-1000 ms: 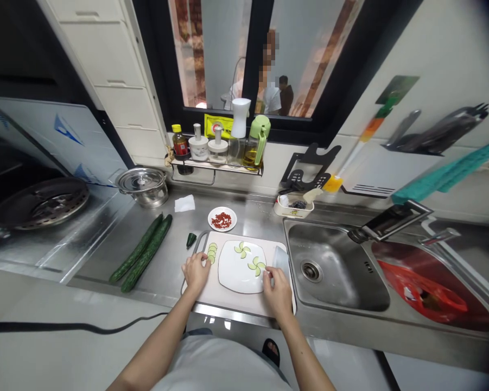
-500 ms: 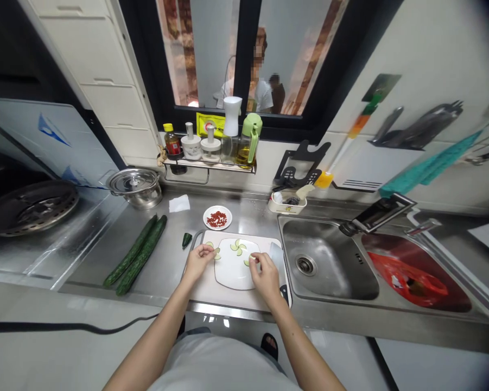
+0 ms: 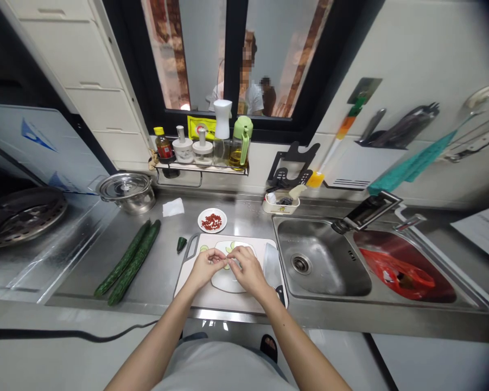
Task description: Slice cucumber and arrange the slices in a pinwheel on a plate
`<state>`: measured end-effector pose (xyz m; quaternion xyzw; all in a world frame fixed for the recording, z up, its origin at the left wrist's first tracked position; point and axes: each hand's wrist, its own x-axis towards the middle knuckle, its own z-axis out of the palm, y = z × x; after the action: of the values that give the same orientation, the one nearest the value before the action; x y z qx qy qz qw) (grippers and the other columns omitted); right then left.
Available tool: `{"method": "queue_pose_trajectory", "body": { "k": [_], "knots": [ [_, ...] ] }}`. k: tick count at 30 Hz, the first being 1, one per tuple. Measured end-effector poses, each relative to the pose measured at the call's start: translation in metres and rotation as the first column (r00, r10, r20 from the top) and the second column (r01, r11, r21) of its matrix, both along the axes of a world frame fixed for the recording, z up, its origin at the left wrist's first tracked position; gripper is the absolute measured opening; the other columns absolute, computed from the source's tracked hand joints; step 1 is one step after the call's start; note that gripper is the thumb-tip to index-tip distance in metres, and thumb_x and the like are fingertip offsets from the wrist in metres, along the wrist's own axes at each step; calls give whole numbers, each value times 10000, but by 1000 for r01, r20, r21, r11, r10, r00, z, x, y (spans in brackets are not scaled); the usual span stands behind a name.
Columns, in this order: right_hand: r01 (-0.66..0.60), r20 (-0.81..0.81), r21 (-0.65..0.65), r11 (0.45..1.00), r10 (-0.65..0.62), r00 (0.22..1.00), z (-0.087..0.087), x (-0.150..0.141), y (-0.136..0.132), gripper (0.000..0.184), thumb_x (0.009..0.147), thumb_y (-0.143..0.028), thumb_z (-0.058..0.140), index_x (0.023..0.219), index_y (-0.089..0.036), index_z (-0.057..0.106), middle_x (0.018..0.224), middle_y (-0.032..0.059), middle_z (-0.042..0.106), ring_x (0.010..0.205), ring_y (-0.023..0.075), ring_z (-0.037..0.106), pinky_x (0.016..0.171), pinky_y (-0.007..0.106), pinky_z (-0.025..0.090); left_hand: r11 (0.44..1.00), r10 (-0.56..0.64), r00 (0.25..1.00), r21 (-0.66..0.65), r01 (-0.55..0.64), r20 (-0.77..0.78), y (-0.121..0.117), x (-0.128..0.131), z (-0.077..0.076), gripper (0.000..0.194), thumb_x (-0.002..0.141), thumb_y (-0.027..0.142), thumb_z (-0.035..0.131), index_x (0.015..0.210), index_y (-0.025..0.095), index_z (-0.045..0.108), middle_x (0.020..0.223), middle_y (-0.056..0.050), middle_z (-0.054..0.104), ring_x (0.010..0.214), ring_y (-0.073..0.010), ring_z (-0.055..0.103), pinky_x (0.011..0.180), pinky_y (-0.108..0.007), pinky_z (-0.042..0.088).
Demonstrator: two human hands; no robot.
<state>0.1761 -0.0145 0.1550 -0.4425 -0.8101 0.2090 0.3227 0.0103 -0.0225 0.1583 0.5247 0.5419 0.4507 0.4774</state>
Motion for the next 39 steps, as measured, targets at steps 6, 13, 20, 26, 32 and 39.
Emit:
{"method": "queue_pose_trajectory", "body": {
  "k": [6, 13, 20, 26, 32, 39],
  "knots": [
    [85, -107, -94, 992, -95, 990, -4, 3, 5, 139, 869, -261, 499, 820, -218, 622, 861, 39, 613, 881, 182, 521, 801, 319, 412, 989, 126, 991, -78, -122, 49, -4, 5, -2, 388, 624, 394, 733, 918, 165, 627, 700, -7, 625, 689, -135, 557, 676, -245, 422],
    [100, -175, -116, 988, -119, 977, -3, 7, 11, 132, 849, -283, 518, 794, -217, 619, 832, 30, 628, 834, 165, 535, 746, 291, 421, 884, 135, 908, -463, 71, 397, -3, 10, -11, 513, 737, 575, 599, 1043, 165, 558, 612, 3, 600, 468, -68, 475, 445, -165, 278],
    [53, -180, -110, 992, -73, 981, 4, 8, 8, 154, 857, -318, 530, 791, -214, 623, 802, 20, 612, 807, 153, 529, 750, 280, 410, 766, 162, 768, -570, 299, 620, 11, 10, -13, 433, 719, 461, 671, 1046, 203, 551, 643, 27, 586, 449, -46, 479, 386, -137, 241],
    [51, -166, -104, 993, -68, 984, 0, 11, 5, 195, 870, -323, 509, 756, -212, 622, 802, 23, 621, 828, 160, 536, 774, 293, 407, 848, 99, 860, -494, 190, 501, 13, 11, -4, 512, 662, 315, 702, 1139, 211, 546, 739, 6, 618, 529, -55, 514, 415, -146, 248],
    [97, -166, -140, 985, -120, 979, -4, 13, 5, 164, 841, -298, 525, 746, -204, 621, 784, 19, 614, 770, 151, 526, 747, 281, 406, 893, 94, 926, -442, 84, 365, 10, 13, 4, 559, 623, 253, 684, 1168, 220, 563, 779, 9, 614, 580, -52, 495, 464, -152, 265],
    [108, -216, -215, 971, -155, 964, -9, 12, 6, 162, 818, -277, 524, 720, -188, 617, 722, 4, 601, 697, 131, 519, 692, 254, 403, 957, 96, 960, -288, -17, 262, 10, 16, 7, 518, 586, 245, 708, 1089, 178, 605, 629, 47, 559, 587, -76, 510, 541, -182, 334]
  ]
}}
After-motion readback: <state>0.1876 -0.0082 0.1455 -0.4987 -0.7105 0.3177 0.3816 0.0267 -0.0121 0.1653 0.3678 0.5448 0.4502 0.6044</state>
